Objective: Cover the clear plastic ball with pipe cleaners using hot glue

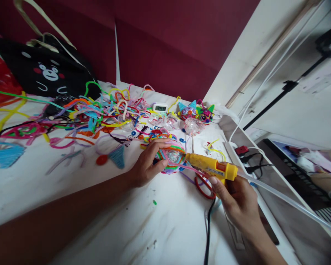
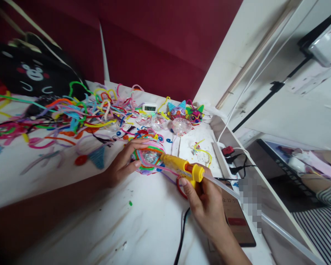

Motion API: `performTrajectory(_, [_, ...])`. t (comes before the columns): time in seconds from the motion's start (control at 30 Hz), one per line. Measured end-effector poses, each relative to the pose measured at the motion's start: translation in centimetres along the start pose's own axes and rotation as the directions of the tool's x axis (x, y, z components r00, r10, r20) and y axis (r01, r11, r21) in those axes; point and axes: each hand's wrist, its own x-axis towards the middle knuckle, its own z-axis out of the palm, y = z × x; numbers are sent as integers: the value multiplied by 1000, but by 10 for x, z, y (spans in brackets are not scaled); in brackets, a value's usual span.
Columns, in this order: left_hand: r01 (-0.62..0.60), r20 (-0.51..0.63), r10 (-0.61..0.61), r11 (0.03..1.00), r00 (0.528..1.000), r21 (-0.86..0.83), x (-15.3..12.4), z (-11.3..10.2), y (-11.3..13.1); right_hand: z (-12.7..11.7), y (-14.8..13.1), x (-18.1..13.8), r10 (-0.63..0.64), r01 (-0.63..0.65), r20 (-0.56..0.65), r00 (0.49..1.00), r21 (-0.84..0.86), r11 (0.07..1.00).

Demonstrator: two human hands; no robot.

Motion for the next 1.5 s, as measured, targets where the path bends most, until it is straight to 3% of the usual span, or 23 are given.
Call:
performTrajectory(0.57, [17, 5, -17, 1000, 1000, -6, 0, -1, 3, 3, -9, -4, -126, 126, 8, 992, 57, 990])
performTrajectory(0.97, [53, 2, -53, 998, 999, -34, 1, -2, 3, 2, -9, -9, -216, 218, 31, 976, -50, 975])
performTrajectory(1.5, [44, -15, -45, 999, 999, -30, -1, 2, -2, 8, -8, -5, -163, 164, -41, 986, 17, 986])
